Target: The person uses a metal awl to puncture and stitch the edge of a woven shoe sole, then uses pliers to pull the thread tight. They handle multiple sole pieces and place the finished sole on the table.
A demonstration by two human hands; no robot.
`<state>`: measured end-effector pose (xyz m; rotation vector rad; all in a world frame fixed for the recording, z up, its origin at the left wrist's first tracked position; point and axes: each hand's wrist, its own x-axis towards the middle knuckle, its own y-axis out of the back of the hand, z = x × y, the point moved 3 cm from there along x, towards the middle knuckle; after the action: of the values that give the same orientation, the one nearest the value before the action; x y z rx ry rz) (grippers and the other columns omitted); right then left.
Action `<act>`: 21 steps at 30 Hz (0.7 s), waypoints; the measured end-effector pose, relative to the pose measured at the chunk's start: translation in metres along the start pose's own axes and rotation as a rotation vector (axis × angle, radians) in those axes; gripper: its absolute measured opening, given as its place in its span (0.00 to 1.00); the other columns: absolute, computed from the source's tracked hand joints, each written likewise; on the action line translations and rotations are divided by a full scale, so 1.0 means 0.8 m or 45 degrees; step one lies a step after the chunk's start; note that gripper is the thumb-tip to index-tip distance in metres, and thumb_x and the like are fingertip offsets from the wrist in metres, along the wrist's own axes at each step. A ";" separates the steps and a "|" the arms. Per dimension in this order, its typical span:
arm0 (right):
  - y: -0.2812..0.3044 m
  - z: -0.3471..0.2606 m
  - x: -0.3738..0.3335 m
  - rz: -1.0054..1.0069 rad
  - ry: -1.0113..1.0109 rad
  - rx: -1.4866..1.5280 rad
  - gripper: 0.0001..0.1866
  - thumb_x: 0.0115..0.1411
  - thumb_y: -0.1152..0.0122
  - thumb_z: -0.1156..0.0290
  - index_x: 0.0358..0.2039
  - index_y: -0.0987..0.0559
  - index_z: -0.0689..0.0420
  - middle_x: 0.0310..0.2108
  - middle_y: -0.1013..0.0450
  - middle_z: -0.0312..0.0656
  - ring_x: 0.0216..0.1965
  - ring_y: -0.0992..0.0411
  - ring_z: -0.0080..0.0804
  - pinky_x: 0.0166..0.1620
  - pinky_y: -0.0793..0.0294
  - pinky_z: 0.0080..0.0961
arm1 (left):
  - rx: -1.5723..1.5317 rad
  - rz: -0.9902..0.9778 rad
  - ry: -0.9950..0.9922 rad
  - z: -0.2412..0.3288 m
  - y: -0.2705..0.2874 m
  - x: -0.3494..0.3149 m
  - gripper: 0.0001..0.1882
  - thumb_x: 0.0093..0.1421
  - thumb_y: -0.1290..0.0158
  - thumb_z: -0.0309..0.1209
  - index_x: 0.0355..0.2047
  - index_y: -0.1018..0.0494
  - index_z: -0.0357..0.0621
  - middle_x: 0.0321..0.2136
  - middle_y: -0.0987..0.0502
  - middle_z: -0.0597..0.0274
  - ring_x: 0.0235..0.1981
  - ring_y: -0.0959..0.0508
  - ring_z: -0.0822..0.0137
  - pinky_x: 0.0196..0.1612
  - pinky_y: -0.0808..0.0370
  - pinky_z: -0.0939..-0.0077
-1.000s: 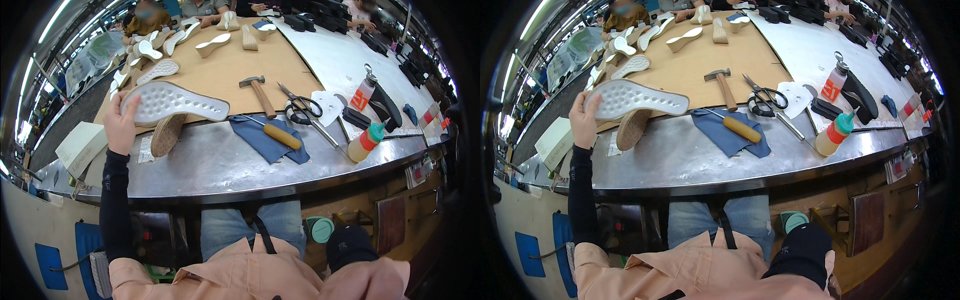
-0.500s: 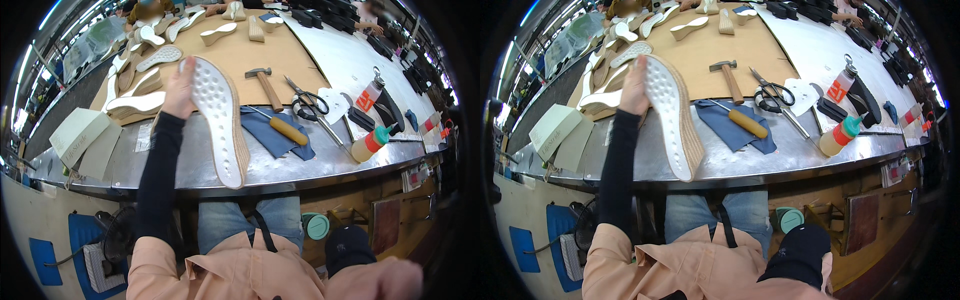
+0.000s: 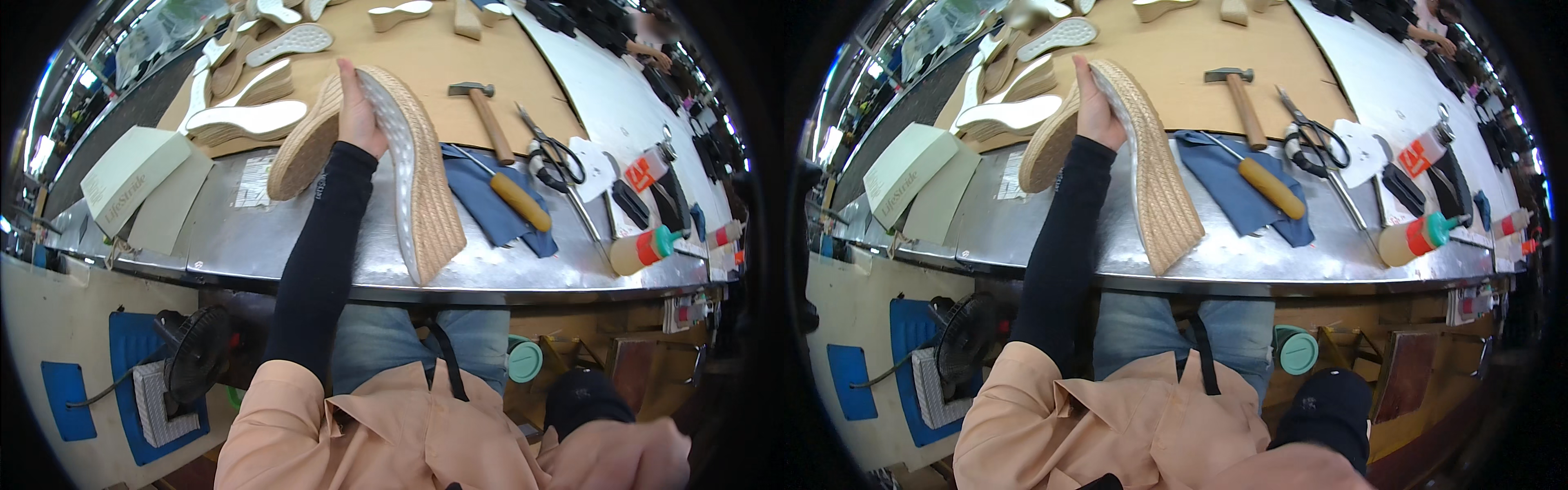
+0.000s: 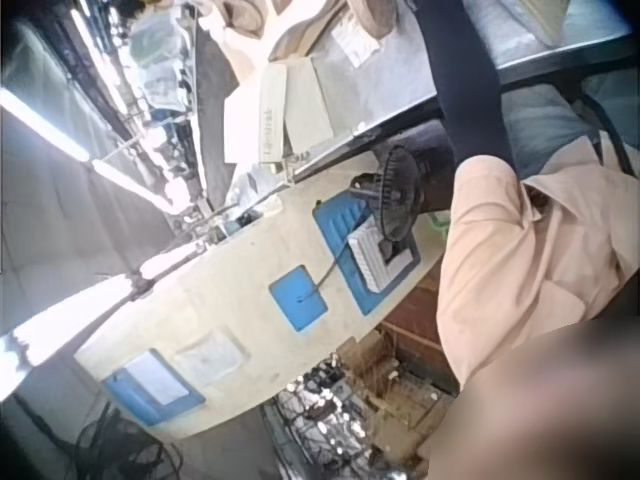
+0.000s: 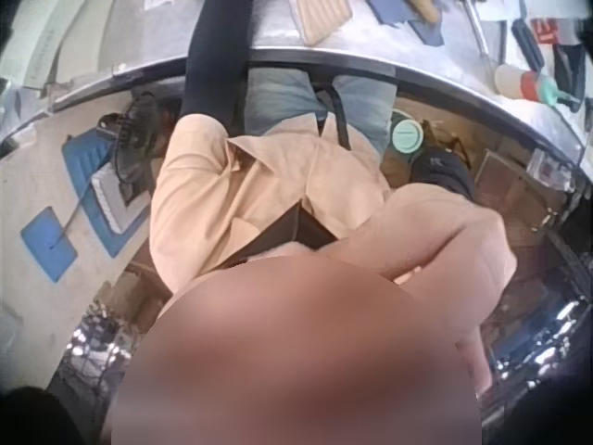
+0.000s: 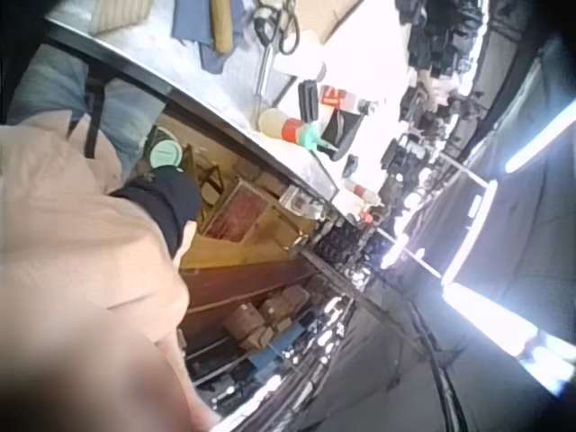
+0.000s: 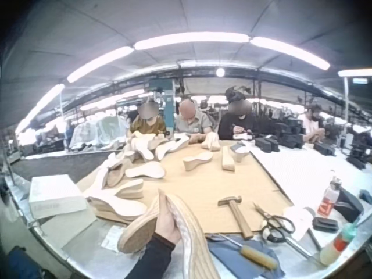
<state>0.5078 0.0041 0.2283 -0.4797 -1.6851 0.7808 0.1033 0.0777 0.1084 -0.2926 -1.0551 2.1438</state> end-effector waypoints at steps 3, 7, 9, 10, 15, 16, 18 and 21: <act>0.004 0.001 0.002 0.017 -0.003 0.009 0.09 0.63 0.47 0.69 0.32 0.22 0.59 0.25 0.30 0.33 0.22 0.33 0.17 0.29 0.33 0.02 | 0.027 -0.051 -0.103 0.011 -0.002 -0.002 0.34 0.55 0.56 0.72 0.31 0.30 0.51 0.21 0.28 0.65 0.23 0.25 0.68 0.29 0.25 0.71; 0.010 0.010 0.002 0.039 -0.040 0.002 0.09 0.63 0.48 0.69 0.32 0.22 0.60 0.25 0.30 0.33 0.22 0.33 0.17 0.29 0.33 0.03 | 0.042 0.001 -0.134 0.020 0.004 -0.005 0.38 0.49 0.56 0.77 0.29 0.33 0.51 0.19 0.31 0.65 0.20 0.27 0.67 0.25 0.29 0.73; 0.013 0.017 0.001 0.050 -0.048 -0.013 0.09 0.63 0.48 0.69 0.32 0.22 0.60 0.25 0.29 0.34 0.22 0.33 0.18 0.29 0.33 0.03 | 0.012 0.056 -0.103 0.021 0.011 -0.005 0.39 0.49 0.57 0.78 0.28 0.33 0.51 0.19 0.31 0.65 0.19 0.28 0.67 0.24 0.29 0.72; 0.014 0.020 -0.001 0.054 -0.055 -0.019 0.09 0.63 0.48 0.69 0.32 0.22 0.60 0.25 0.29 0.34 0.22 0.33 0.18 0.29 0.33 0.03 | -0.018 0.047 -0.087 0.021 0.012 -0.002 0.40 0.48 0.58 0.78 0.28 0.33 0.51 0.18 0.31 0.65 0.19 0.28 0.67 0.24 0.30 0.72; 0.019 0.026 -0.002 0.064 -0.064 -0.001 0.09 0.63 0.48 0.70 0.32 0.22 0.60 0.25 0.29 0.34 0.22 0.32 0.18 0.29 0.33 0.03 | -0.014 0.078 -0.138 0.020 0.023 0.003 0.41 0.47 0.59 0.79 0.29 0.33 0.50 0.19 0.32 0.65 0.18 0.29 0.67 0.23 0.29 0.69; 0.021 0.025 -0.001 0.078 -0.068 0.001 0.09 0.63 0.48 0.70 0.32 0.22 0.60 0.25 0.29 0.34 0.22 0.32 0.18 0.29 0.33 0.03 | -0.014 0.101 -0.162 0.018 0.026 0.004 0.40 0.49 0.59 0.78 0.29 0.33 0.49 0.21 0.31 0.65 0.19 0.28 0.67 0.24 0.28 0.70; 0.023 0.025 0.002 0.095 -0.057 -0.004 0.09 0.63 0.48 0.70 0.32 0.22 0.60 0.25 0.29 0.34 0.22 0.32 0.18 0.29 0.32 0.03 | -0.106 -0.054 -0.194 0.013 0.028 0.004 0.37 0.52 0.53 0.72 0.34 0.32 0.47 0.29 0.27 0.66 0.22 0.25 0.70 0.27 0.24 0.72; 0.023 0.025 0.003 0.096 -0.061 0.003 0.09 0.63 0.48 0.70 0.31 0.22 0.61 0.25 0.29 0.35 0.22 0.32 0.18 0.29 0.32 0.03 | -0.159 0.049 -0.036 0.012 0.041 0.017 0.35 0.54 0.61 0.74 0.21 0.33 0.54 0.12 0.34 0.69 0.12 0.31 0.67 0.15 0.31 0.76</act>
<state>0.4863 0.0138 0.2142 -0.5289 -1.7187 0.8549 0.0726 0.0679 0.0914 -0.3443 -1.2112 2.1256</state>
